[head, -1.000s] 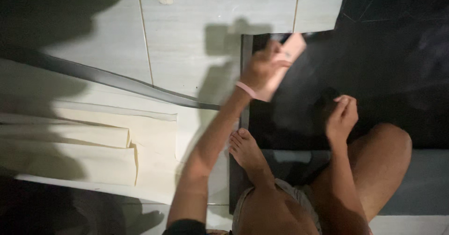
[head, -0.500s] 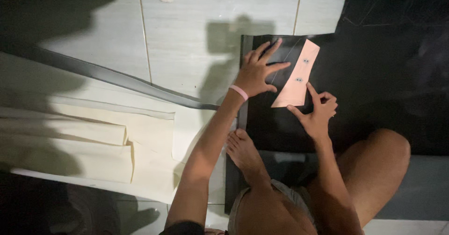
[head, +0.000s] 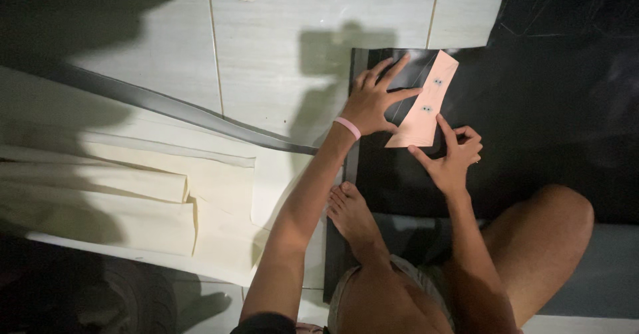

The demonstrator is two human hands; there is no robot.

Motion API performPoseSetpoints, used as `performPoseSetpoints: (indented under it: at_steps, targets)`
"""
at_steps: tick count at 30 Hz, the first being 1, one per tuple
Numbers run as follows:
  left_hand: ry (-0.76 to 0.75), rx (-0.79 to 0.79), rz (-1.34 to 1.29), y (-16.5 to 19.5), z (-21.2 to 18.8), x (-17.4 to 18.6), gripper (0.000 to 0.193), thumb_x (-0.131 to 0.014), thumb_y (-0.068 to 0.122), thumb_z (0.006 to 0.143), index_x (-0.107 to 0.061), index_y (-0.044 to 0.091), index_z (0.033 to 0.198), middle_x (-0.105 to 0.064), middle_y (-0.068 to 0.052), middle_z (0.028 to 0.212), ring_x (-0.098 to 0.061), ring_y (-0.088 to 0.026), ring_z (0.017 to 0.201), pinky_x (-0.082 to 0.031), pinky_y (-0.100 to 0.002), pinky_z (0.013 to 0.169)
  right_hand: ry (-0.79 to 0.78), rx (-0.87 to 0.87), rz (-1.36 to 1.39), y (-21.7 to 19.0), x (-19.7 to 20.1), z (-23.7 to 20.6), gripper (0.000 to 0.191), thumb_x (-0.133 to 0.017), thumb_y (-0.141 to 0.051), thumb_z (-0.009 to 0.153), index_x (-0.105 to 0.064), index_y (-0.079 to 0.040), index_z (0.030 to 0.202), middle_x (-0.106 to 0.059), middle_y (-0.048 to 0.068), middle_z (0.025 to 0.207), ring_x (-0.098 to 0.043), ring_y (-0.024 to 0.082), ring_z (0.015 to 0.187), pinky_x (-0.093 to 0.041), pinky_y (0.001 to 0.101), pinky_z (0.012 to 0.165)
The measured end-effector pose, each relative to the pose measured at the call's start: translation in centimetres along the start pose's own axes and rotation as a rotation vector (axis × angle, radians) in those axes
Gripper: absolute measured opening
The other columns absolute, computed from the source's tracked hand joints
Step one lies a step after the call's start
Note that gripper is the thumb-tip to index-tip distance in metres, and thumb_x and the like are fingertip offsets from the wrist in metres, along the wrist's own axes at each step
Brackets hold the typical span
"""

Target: The person places a pink paper pattern onto a large black fabric sheet and uses a white marking tool to trace the pattern's outline. They repeatedly reposition the pattern to mark multiple sections on the fabric.

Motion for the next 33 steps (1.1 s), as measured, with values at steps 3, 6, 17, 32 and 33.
performPoseSetpoints:
  at_steps: [3,6,17,32,33]
  targets:
    - [-0.007,-0.001,-0.014,0.0,0.0,0.0,0.100,-0.101,0.038,0.034,-0.068,0.048,0.128,-0.016,0.001,0.167,-0.026,-0.033,0.151,-0.024,-0.064,0.122,-0.032,-0.027,-0.025,0.3,-0.4,0.0,0.093,-0.086,-0.068,0.075,-0.059,-0.025,0.153,-0.041,0.015,0.122,-0.034,0.031,0.116,-0.027,0.0509,0.098]
    - [-0.013,-0.001,-0.020,0.0,-0.1,0.0,0.100,-0.101,0.036,0.033,-0.068,0.049,0.127,-0.015,0.001,0.167,-0.024,-0.033,0.152,-0.023,-0.063,0.122,-0.011,-0.019,-0.018,0.3,-0.4,-0.2,0.093,-0.086,-0.069,0.075,-0.059,-0.024,0.152,-0.042,0.015,0.122,-0.034,0.031,0.118,-0.026,0.0506,0.098]
    - [-0.033,0.016,-0.012,0.0,-0.2,-0.2,0.097,-0.101,0.039,0.037,-0.067,0.051,0.127,-0.014,0.002,0.167,-0.023,-0.032,0.153,-0.022,-0.062,0.123,0.010,0.013,-0.038,0.2,-0.5,-0.4,0.092,-0.086,-0.067,0.078,-0.059,-0.022,0.153,-0.043,0.016,0.122,-0.035,0.031,0.118,-0.027,0.0501,0.099]
    - [-0.122,0.048,0.061,1.3,-0.3,0.6,0.098,-0.100,0.038,0.042,-0.064,0.041,0.133,-0.012,-0.005,0.167,-0.020,-0.034,0.151,-0.021,-0.059,0.122,-0.023,-0.017,-0.033,0.5,-1.0,-0.4,0.094,-0.085,-0.067,0.077,-0.057,-0.022,0.155,-0.043,0.016,0.121,-0.034,0.031,0.117,-0.025,0.0514,0.098]
    - [-0.166,0.076,0.151,1.5,-0.2,-0.3,0.099,-0.097,0.036,0.045,-0.063,0.038,0.138,-0.012,-0.008,0.168,-0.019,-0.034,0.151,-0.022,-0.058,0.120,-0.029,-0.024,-0.031,0.8,-1.2,-0.5,0.094,-0.086,-0.067,0.077,-0.057,-0.022,0.155,-0.042,0.015,0.121,-0.033,0.032,0.118,-0.025,0.0514,0.098]
Point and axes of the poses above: each hand's wrist, its own z-axis towards the middle knuckle, its own x-axis out of the back of the hand, y = z × x, the point moved 9 cm from there along z, towards the middle knuckle
